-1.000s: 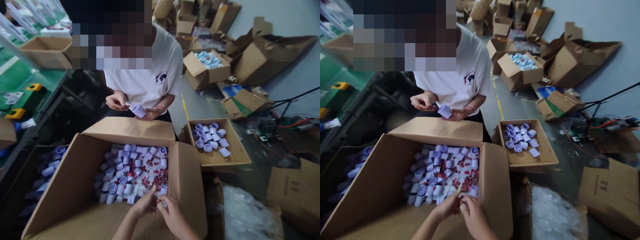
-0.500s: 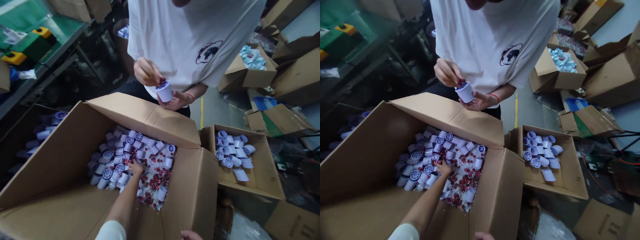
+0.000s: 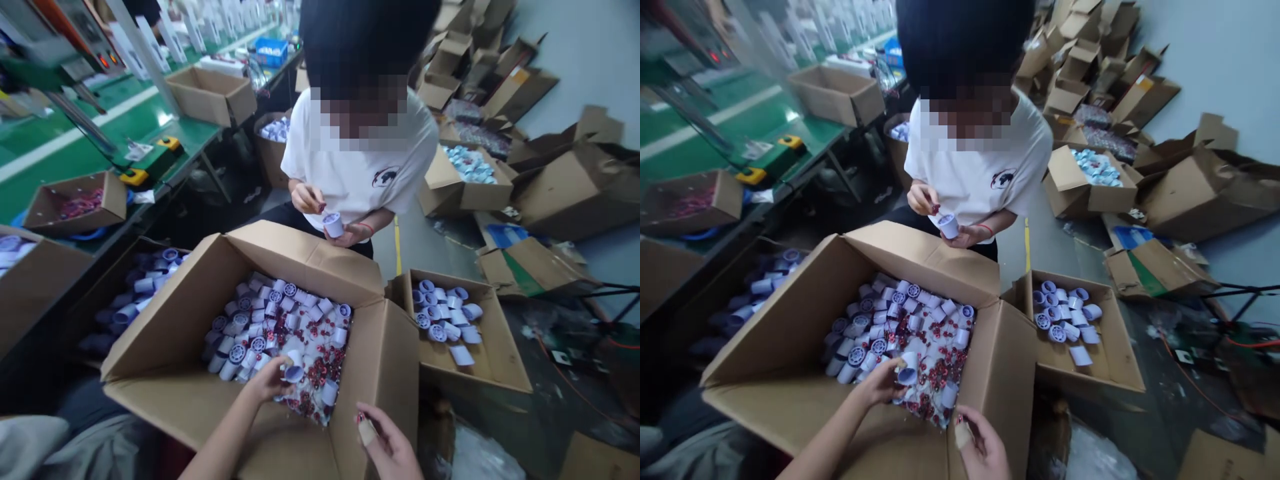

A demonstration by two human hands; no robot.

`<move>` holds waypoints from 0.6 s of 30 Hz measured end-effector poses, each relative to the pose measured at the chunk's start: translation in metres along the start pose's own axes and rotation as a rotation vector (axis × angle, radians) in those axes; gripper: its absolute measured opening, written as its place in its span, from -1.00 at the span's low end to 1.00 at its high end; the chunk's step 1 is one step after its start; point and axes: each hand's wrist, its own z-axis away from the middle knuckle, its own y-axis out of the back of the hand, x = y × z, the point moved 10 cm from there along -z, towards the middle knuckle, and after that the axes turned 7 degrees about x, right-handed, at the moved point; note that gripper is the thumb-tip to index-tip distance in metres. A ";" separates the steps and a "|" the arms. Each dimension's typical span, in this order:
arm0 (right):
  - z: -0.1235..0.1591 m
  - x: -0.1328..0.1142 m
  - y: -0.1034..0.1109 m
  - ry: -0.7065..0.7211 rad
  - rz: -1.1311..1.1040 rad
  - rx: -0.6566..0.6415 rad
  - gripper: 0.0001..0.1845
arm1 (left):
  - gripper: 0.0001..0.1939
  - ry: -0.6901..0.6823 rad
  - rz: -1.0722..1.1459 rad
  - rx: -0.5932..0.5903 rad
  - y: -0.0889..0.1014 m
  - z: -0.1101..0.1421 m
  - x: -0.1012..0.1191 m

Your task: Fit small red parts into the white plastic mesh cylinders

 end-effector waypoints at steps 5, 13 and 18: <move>0.015 -0.030 -0.036 0.051 -0.217 -0.121 -0.55 | -0.84 -0.099 0.231 -0.226 -0.031 0.075 0.020; 0.076 -0.093 -0.027 0.512 -0.326 -0.009 -0.66 | -0.66 -0.087 0.341 -0.602 -0.081 0.176 0.024; 0.138 -0.117 0.001 0.965 -0.101 0.312 -0.75 | -0.71 -0.122 0.368 -0.765 -0.077 0.211 0.033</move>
